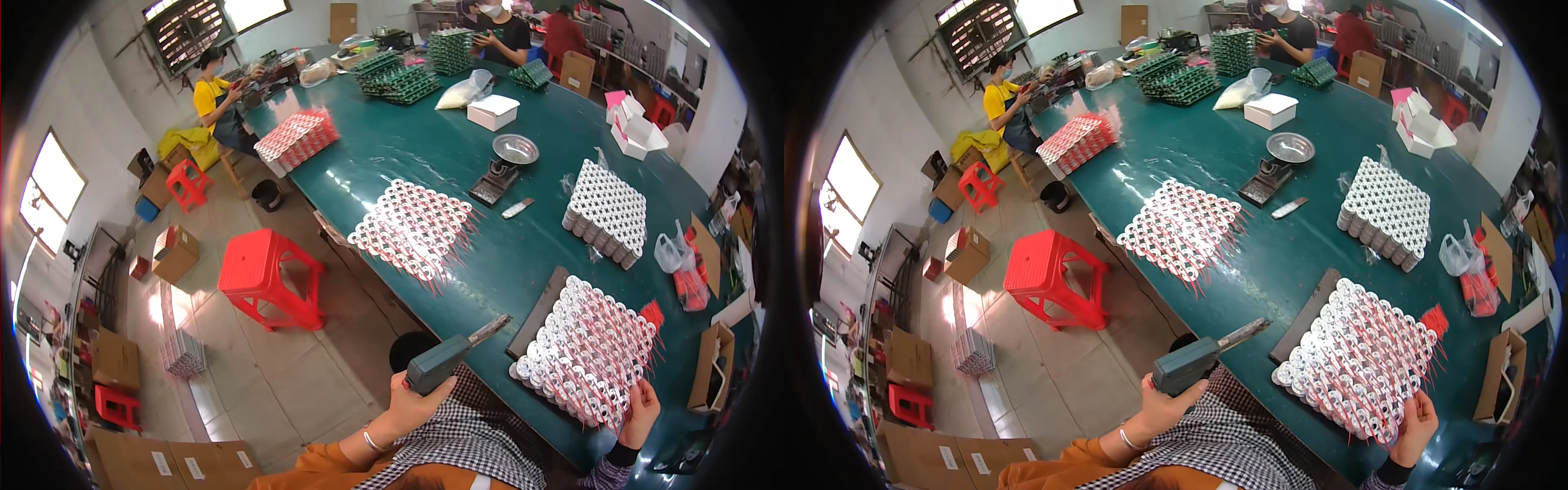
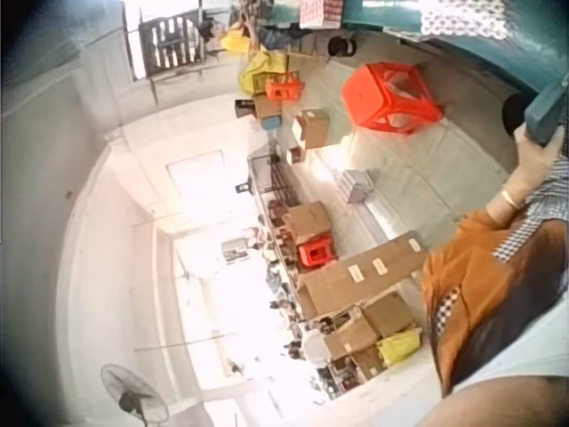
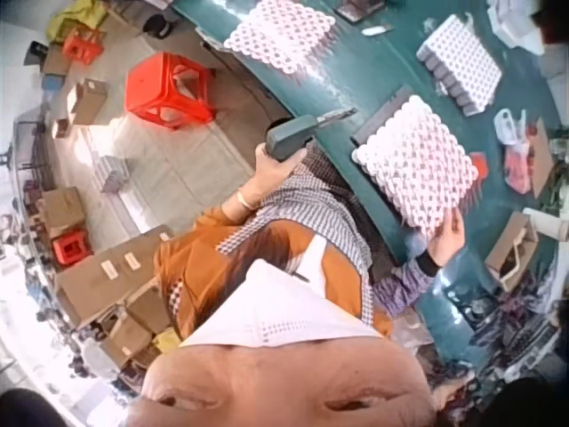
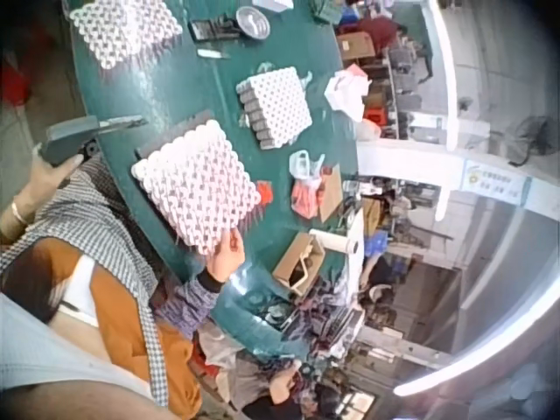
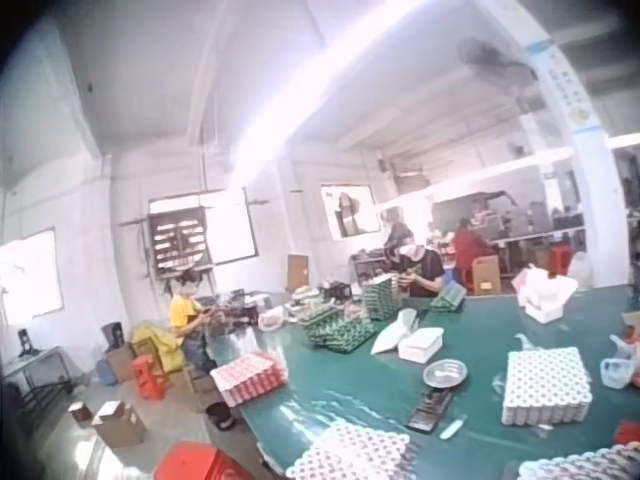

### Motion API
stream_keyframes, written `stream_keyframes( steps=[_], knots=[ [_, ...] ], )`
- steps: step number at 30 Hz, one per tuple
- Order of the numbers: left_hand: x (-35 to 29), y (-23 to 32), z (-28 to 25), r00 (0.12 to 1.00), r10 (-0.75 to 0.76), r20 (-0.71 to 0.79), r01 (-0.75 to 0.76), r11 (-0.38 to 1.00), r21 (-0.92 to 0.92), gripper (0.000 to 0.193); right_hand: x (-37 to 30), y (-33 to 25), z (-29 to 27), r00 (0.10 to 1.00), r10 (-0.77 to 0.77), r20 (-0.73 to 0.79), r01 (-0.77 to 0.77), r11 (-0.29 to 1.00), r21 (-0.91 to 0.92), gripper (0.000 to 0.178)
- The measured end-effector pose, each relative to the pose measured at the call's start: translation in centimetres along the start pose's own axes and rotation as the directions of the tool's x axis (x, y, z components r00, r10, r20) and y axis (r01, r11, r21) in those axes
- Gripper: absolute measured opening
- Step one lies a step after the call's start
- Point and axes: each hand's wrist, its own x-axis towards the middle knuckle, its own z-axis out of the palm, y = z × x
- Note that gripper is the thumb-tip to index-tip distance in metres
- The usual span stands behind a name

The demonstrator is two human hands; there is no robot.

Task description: The person solders wires onto circular LED boards using a soldering gun, removes the completed batch to place a new set of LED boards, and solders wires onto them.

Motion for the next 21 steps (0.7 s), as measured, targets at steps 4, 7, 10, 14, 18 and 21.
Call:
stream_keyframes(
  steps=[4, 7, 10, 14, 18, 21],
  knots=[
    [-0.2, -0.2, -0.4, 0.995, -0.076, -0.061, 0.069, 0.992, -0.109, 0.023, 0.0, -2.8, 0.1, 0.981, 0.103, 0.166, -0.124, 0.985, 0.122, 0.023],
    [0.1, 0.1, -1.2, 0.970, -0.166, -0.176, 0.124, 0.965, -0.229, 0.021, -0.6, -7.3, 3.1, 0.960, 0.074, 0.272, -0.115, 0.984, 0.137, 0.021],
    [1.2, 2.3, -2.1, 0.951, -0.099, -0.294, 0.034, 0.976, -0.217, 0.023, 0.4, -9.9, 6.6, 0.936, -0.013, 0.352, -0.011, 0.998, 0.065, 0.023],
    [1.8, 3.4, -3.7, 0.833, 0.089, -0.546, -0.270, 0.927, -0.260, 0.033, 1.2, -11.3, 17.8, 0.883, 0.031, 0.468, -0.107, 0.985, 0.136, 0.021],
    [1.3, 3.2, -6.1, 0.733, 0.176, -0.657, -0.363, 0.918, -0.160, 0.034, 2.0, -9.4, 30.8, 0.775, 0.084, 0.626, -0.295, 0.925, 0.240, 0.026],
    [1.3, 2.4, -6.6, 0.752, 0.173, -0.636, -0.343, 0.927, -0.153, 0.033, 3.1, -6.5, 35.6, 0.744, 0.115, 0.658, -0.277, 0.950, 0.147, 0.037]
  ],
)
